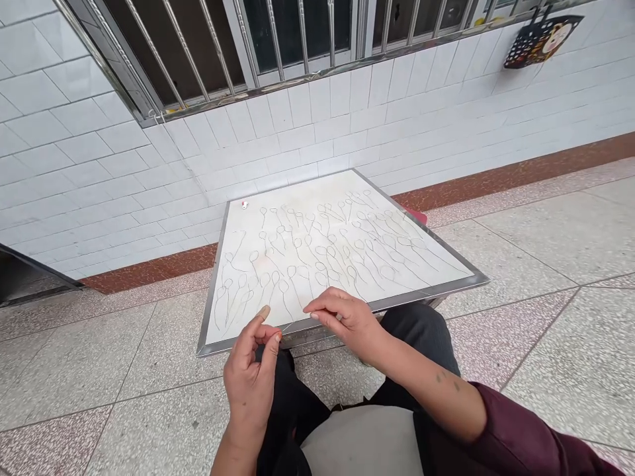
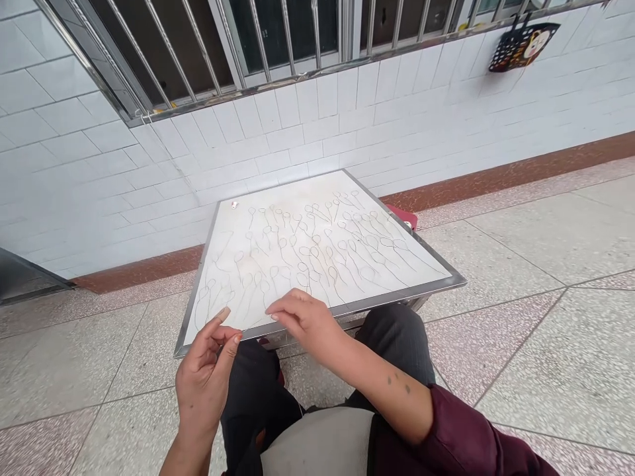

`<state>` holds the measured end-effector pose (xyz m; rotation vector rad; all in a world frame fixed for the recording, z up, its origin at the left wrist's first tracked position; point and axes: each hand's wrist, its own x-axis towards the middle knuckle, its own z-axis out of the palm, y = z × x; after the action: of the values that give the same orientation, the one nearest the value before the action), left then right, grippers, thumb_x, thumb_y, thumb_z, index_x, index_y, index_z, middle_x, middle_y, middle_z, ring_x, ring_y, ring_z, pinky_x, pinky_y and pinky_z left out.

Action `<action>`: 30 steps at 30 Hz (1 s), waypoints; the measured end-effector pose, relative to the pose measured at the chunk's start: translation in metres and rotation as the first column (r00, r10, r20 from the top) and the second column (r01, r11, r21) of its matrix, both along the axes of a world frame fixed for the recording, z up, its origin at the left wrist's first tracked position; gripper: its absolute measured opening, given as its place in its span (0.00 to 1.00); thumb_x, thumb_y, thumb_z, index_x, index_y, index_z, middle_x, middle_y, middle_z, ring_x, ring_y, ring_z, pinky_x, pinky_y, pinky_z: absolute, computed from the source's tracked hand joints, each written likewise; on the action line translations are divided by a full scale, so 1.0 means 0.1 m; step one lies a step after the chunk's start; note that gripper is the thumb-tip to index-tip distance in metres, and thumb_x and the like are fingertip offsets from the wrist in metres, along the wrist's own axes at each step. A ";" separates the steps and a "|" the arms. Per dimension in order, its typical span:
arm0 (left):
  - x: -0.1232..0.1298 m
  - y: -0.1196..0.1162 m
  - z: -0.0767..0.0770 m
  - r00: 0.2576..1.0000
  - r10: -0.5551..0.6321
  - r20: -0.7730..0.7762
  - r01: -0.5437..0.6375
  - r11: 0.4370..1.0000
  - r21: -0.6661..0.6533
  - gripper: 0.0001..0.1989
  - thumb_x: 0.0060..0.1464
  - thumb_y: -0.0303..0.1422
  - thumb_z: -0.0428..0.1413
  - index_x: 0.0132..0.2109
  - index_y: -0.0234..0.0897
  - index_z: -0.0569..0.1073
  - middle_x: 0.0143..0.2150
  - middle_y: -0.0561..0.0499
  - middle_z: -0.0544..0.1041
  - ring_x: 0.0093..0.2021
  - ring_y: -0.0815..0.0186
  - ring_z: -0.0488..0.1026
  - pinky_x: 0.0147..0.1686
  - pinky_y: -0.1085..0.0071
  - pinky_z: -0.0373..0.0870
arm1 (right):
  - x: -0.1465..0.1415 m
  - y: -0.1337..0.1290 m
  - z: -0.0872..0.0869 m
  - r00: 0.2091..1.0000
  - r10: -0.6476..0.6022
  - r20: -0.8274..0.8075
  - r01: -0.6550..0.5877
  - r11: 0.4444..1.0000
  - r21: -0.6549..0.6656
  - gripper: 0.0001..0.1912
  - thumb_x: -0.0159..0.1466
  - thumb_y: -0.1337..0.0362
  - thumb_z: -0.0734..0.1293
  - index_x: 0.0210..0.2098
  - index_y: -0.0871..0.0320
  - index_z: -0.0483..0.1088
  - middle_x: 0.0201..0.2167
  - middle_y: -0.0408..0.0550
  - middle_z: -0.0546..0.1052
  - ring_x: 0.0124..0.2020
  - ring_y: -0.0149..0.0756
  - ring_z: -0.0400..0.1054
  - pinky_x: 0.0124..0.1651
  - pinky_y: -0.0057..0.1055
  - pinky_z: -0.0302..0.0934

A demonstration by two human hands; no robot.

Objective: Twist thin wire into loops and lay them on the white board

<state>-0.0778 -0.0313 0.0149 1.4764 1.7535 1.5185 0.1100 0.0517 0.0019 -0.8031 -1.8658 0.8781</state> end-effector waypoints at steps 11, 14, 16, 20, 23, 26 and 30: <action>0.10 0.09 0.05 0.985 0.089 0.147 -0.093 0.996 0.020 0.21 0.55 0.40 0.62 0.56 0.42 0.75 0.35 0.53 0.76 0.36 0.67 0.74 0.48 0.67 0.70 | -0.02 0.03 0.03 0.977 0.087 -0.194 -0.157 0.909 -0.386 0.07 0.65 0.62 0.67 0.40 0.54 0.76 0.32 0.43 0.73 0.30 0.30 0.68 0.36 0.30 0.66; 0.09 0.13 0.05 0.991 0.070 0.115 -0.075 0.996 0.040 0.21 0.56 0.39 0.61 0.56 0.41 0.75 0.36 0.52 0.77 0.38 0.65 0.75 0.49 0.65 0.71 | -0.03 0.03 0.06 0.977 0.064 -0.205 -0.137 0.920 -0.367 0.06 0.64 0.63 0.66 0.39 0.54 0.76 0.33 0.43 0.72 0.30 0.29 0.68 0.35 0.29 0.65; 0.08 0.14 0.04 0.998 0.055 0.034 -0.057 0.997 0.047 0.20 0.56 0.39 0.61 0.56 0.42 0.75 0.37 0.51 0.78 0.38 0.64 0.75 0.49 0.63 0.71 | -0.03 0.02 0.08 0.977 0.063 -0.205 -0.137 0.920 -0.366 0.06 0.64 0.63 0.67 0.39 0.54 0.76 0.33 0.43 0.71 0.30 0.29 0.68 0.35 0.29 0.65; 0.04 0.13 0.00 0.994 0.059 -0.089 -0.054 0.997 0.056 0.17 0.57 0.39 0.60 0.54 0.44 0.77 0.37 0.52 0.79 0.39 0.63 0.75 0.48 0.63 0.70 | -0.01 0.01 0.08 0.981 0.098 -0.165 -0.150 0.928 -0.342 0.06 0.65 0.65 0.67 0.38 0.53 0.77 0.32 0.42 0.71 0.30 0.29 0.68 0.35 0.29 0.64; 0.03 0.14 -0.01 0.995 0.081 -0.053 -0.078 0.996 0.052 0.16 0.57 0.39 0.60 0.53 0.45 0.78 0.37 0.52 0.78 0.39 0.63 0.75 0.49 0.63 0.69 | -0.02 0.02 0.05 0.985 0.124 -0.124 -0.157 0.938 -0.309 0.06 0.65 0.65 0.67 0.38 0.52 0.77 0.32 0.42 0.72 0.31 0.29 0.68 0.35 0.29 0.63; 0.02 0.18 -0.01 0.993 0.085 0.081 -0.087 0.996 0.029 0.21 0.56 0.39 0.62 0.57 0.45 0.74 0.38 0.53 0.78 0.39 0.65 0.74 0.47 0.66 0.69 | -0.05 0.04 0.06 0.988 0.063 -0.142 -0.110 0.931 -0.349 0.06 0.64 0.66 0.66 0.38 0.53 0.77 0.33 0.42 0.72 0.29 0.28 0.68 0.34 0.28 0.64; 0.04 0.18 -0.06 0.950 -0.031 0.310 0.075 0.988 -0.133 0.27 0.56 0.44 0.60 0.60 0.40 0.70 0.39 0.49 0.79 0.41 0.63 0.75 0.39 0.69 0.70 | -0.07 0.14 0.10 0.986 -0.057 -0.160 -0.009 0.923 -0.385 0.06 0.63 0.65 0.66 0.38 0.55 0.76 0.35 0.43 0.73 0.26 0.26 0.67 0.33 0.29 0.66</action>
<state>-0.0741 -0.0133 0.0086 1.1380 1.5879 1.4701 0.1031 0.0654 0.0120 -0.9538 -1.5514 1.2815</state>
